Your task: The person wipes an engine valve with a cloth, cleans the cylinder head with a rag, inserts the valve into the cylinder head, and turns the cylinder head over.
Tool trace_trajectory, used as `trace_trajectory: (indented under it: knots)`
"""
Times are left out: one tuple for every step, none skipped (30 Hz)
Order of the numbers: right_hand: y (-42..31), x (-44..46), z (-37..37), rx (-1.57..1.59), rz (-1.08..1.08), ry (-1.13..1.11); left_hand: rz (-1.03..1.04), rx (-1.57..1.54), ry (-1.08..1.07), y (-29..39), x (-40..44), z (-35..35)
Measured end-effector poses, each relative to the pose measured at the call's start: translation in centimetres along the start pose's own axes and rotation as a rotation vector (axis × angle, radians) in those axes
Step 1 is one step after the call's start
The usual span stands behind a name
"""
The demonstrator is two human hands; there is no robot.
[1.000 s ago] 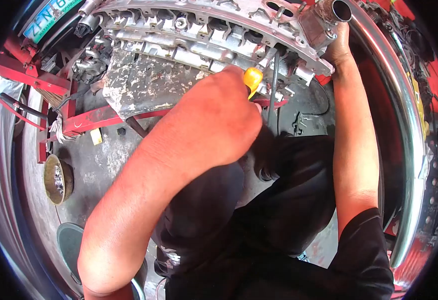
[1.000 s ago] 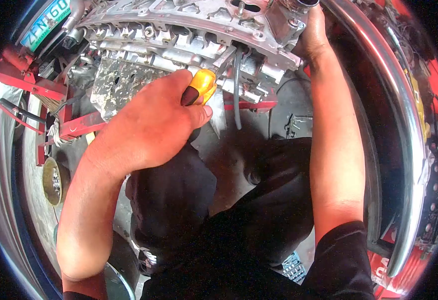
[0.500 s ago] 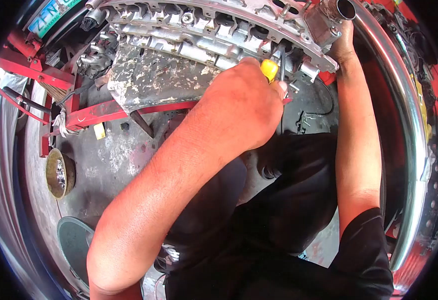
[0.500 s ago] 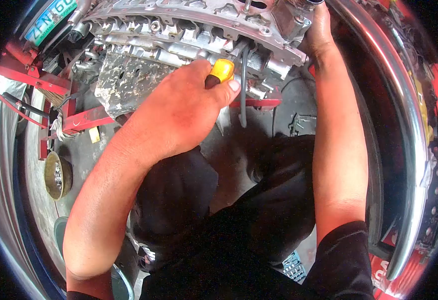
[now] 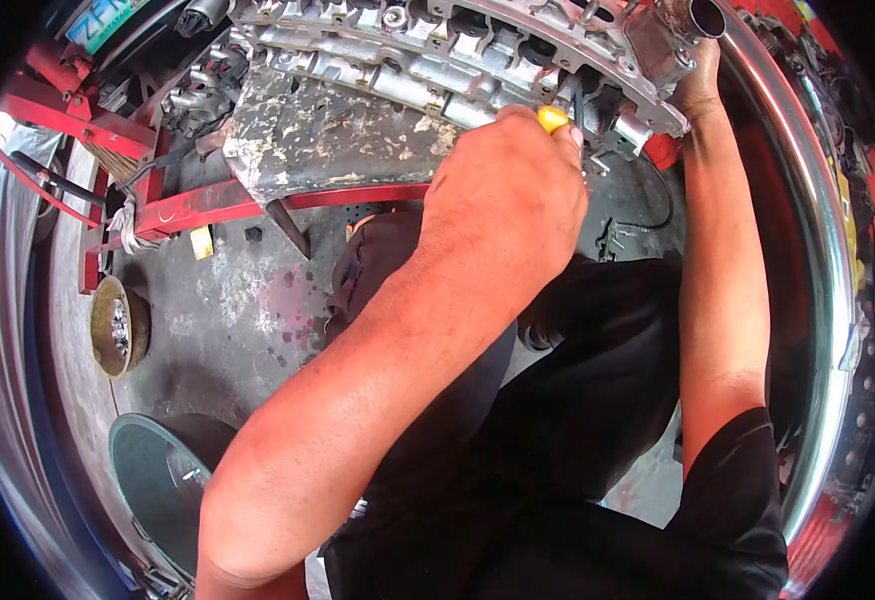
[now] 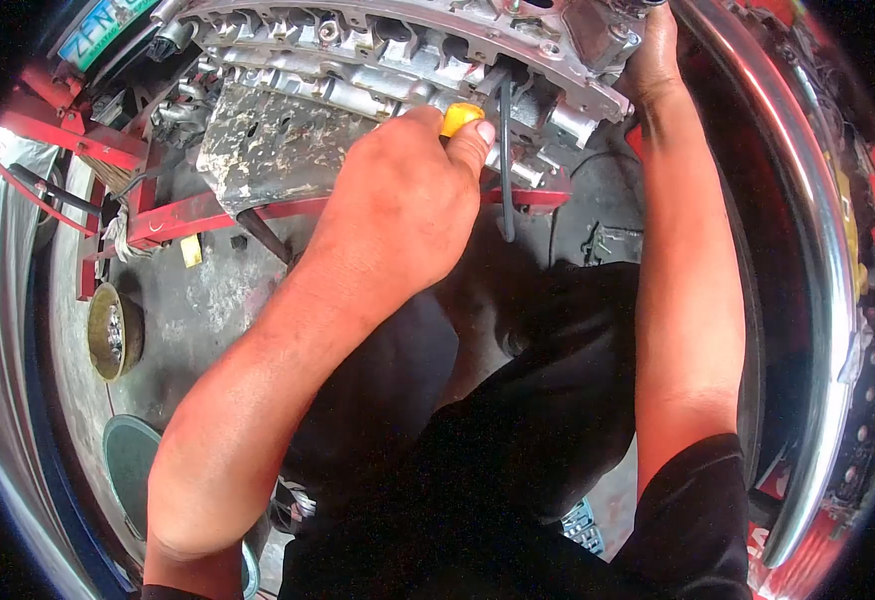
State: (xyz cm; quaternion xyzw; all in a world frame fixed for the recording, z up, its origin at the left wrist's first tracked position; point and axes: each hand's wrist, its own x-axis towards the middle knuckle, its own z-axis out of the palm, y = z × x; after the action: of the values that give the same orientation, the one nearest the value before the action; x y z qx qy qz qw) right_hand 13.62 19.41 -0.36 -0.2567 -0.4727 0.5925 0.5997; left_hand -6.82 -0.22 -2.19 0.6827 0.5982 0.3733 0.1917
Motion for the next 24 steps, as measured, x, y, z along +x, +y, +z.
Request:
trace_trajectory:
  knots:
    - [-0.2, 0.4, -0.7, 0.001, 0.002, -0.002, -0.003, 0.001, 0.001, -0.1, 0.0, -0.1]
    - [-0.3, 0.7, -1.3, 0.024, 0.051, -0.044, 0.072, 0.021, 0.015, -0.1, 0.0, -0.2]
    - [-0.3, 0.7, -1.1, 0.047, 0.099, -0.086, 0.146, 0.042, 0.027, -0.2, 0.0, -0.2]
    - [-0.2, 0.7, -0.7, 0.050, 0.101, -0.088, 0.143, 0.045, 0.028, -0.3, 0.0, -0.1]
    - [-0.1, 0.8, -0.4, 0.065, 0.086, 0.001, 0.092, 0.045, 0.012, -0.4, 0.0, 0.2]
    - [-0.1, 0.7, -0.1, 0.079, 0.070, 0.093, 0.042, 0.043, -0.008, -0.2, 0.0, 0.2]
    - [-0.3, 0.5, 0.0, 0.078, 0.070, 0.097, 0.042, 0.041, -0.011, -0.1, 0.1, 0.1]
    - [-0.4, 0.1, 0.0, 0.034, 0.062, 0.039, 0.018, 0.018, -0.015, 0.0, 0.0, 0.2]
    - [-0.3, -0.2, -0.3, -0.011, 0.062, -0.022, -0.013, -0.007, -0.018, 0.1, -0.3, 0.2]
    - [-0.1, 0.0, -0.3, -0.016, 0.069, -0.027, -0.021, -0.012, -0.015, 0.0, -0.4, 0.3]
    - [0.0, 0.4, -0.1, 0.033, 0.033, -0.015, -0.033, -0.016, 0.000, 0.0, -0.3, 0.3]
    - [0.2, 0.7, -0.4, 0.083, -0.002, 0.000, -0.045, -0.019, 0.010, 0.0, -0.3, 0.3]
    - [0.2, 0.8, -0.9, 0.105, 0.001, -0.018, -0.048, -0.019, 0.010, 0.1, -0.3, 0.3]
    - [0.1, 0.9, -1.4, 0.105, 0.003, -0.017, -0.060, -0.015, 0.004, 0.2, -0.3, 0.3]
    - [0.1, 1.1, -1.8, 0.249, 0.088, -0.101, -0.072, -0.011, -0.002, 0.2, -0.3, 0.2]
    - [0.1, 1.1, -1.8, 0.395, 0.171, -0.185, -0.074, -0.010, -0.003, 0.3, -0.3, 0.2]
    - [0.0, 1.2, -1.9, 0.396, 0.171, -0.185, -0.069, 0.015, -0.004, 0.3, -0.3, 0.2]
    - [-0.1, 1.0, -1.8, 0.438, 0.217, -0.116, -0.064, 0.038, -0.008, 0.3, -0.3, 0.3]
    - [-0.3, 0.8, -1.6, 0.477, 0.264, -0.046, -0.063, 0.037, -0.010, 0.3, -0.3, 0.4]
    - [-0.2, 1.0, -1.8, 0.476, 0.265, -0.047, -0.042, 0.039, -0.007, 0.4, -0.3, 0.4]
    - [-0.1, 1.2, -2.0, 0.432, 0.239, -0.065, -0.021, 0.043, -0.002, 0.4, -0.4, 0.4]
    - [0.0, 1.3, -2.0, 0.389, 0.214, -0.083, -0.022, 0.045, -0.002, 0.5, -0.4, 0.4]
    - [-0.1, 1.0, -1.7, 0.391, 0.216, -0.085, -0.039, 0.015, 0.007, 0.6, -0.5, 0.3]
    - [-0.3, 0.6, -1.4, 0.453, 0.253, -0.078, -0.054, -0.015, 0.016, 0.8, -0.5, 0.3]
